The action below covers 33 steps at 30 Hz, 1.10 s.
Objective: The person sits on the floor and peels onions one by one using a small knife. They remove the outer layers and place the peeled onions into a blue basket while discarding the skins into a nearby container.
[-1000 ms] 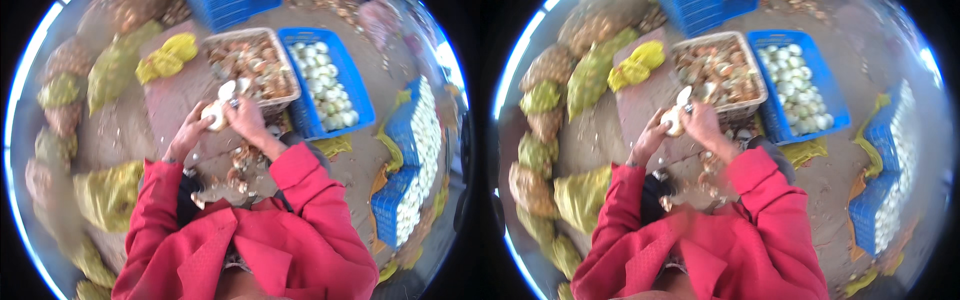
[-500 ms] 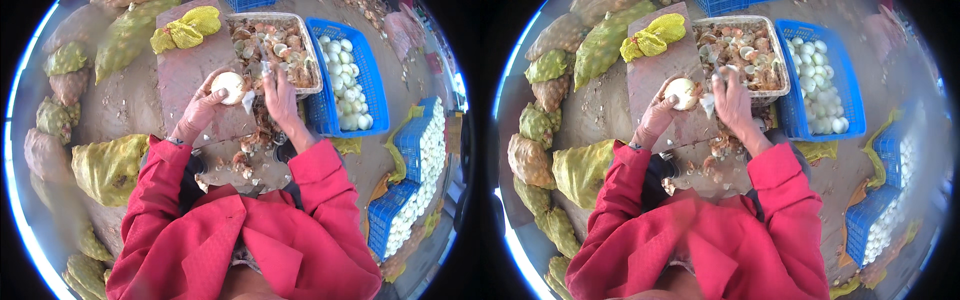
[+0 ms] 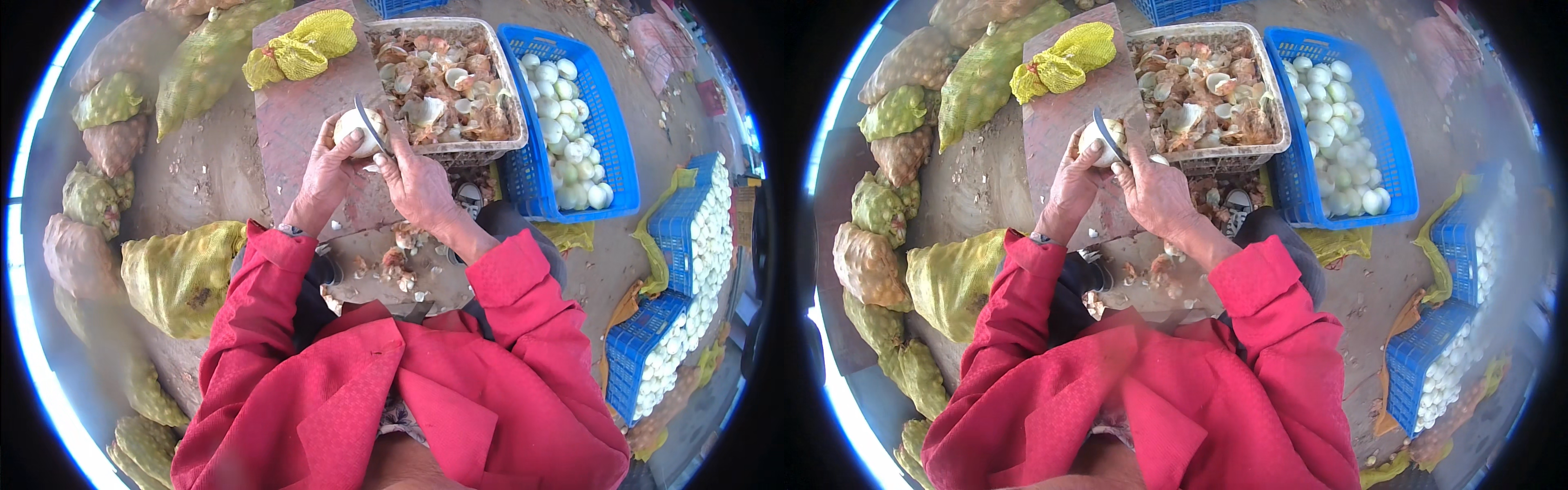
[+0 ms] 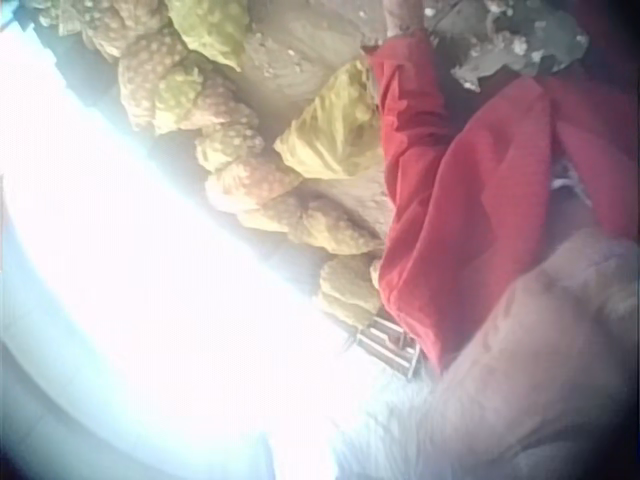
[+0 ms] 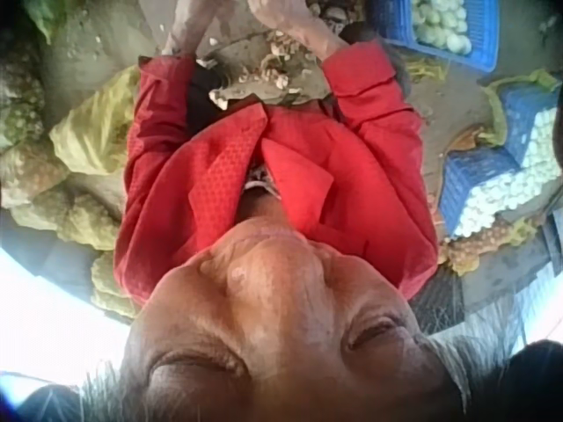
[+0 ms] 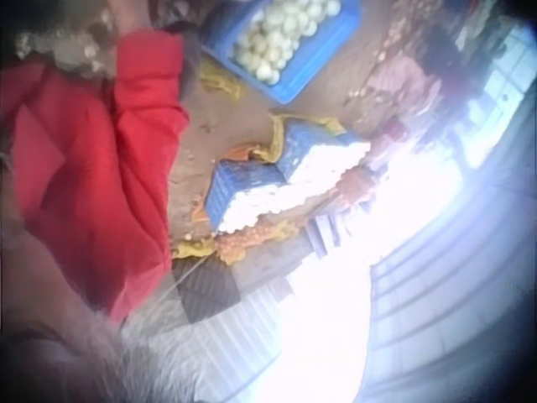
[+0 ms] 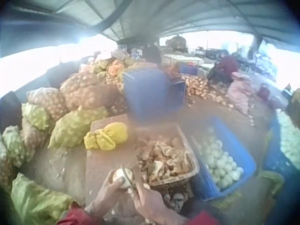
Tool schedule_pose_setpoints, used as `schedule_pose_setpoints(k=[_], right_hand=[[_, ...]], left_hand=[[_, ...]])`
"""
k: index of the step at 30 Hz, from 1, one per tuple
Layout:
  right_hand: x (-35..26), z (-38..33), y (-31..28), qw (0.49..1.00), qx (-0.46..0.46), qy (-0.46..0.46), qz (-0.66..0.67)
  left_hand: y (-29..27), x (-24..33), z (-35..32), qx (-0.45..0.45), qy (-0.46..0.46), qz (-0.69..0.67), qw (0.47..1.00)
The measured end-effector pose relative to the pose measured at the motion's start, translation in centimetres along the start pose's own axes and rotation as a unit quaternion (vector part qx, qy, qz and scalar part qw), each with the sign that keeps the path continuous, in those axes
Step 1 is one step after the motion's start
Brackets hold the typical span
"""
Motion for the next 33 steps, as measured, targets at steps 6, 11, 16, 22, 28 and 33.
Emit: schedule_pose_setpoints(k=[6,11,16,22,28,33], right_hand=[[2.0,0.8,-0.1,0.998,0.001,0.065,-0.021],[2.4,-0.3,0.2,0.992,0.041,0.062,0.102],[0.5,0.6,-2.0,0.985,0.119,0.028,0.125],[0.0,1.7,-2.6,0.994,0.105,-0.008,0.037],[0.6,1.3,-3.1,0.997,0.070,-0.025,0.024],[0.6,1.3,-3.6,0.999,0.050,0.012,0.020]], left_hand=[[1.2,0.9,-0.9,-0.060,0.031,0.005,0.998],[0.8,1.7,-0.7,-0.072,0.023,-0.020,0.997],[1.0,1.5,-1.3,-0.034,0.021,0.028,0.999],[0.9,1.1,-1.3,0.008,0.038,0.156,0.987],[1.3,1.4,-1.3,0.001,0.077,0.272,0.959],[1.7,1.4,-1.5,-0.025,0.072,0.287,0.955]])
Point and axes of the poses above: each hand's wrist, its own z-axis towards the middle knuckle, its own y-axis out of the palm, x = y × z, the point moved 4 cm from there along z, towards the middle knuckle, and after that the axes turned 14 degrees about -y, right-handed, at the moved point
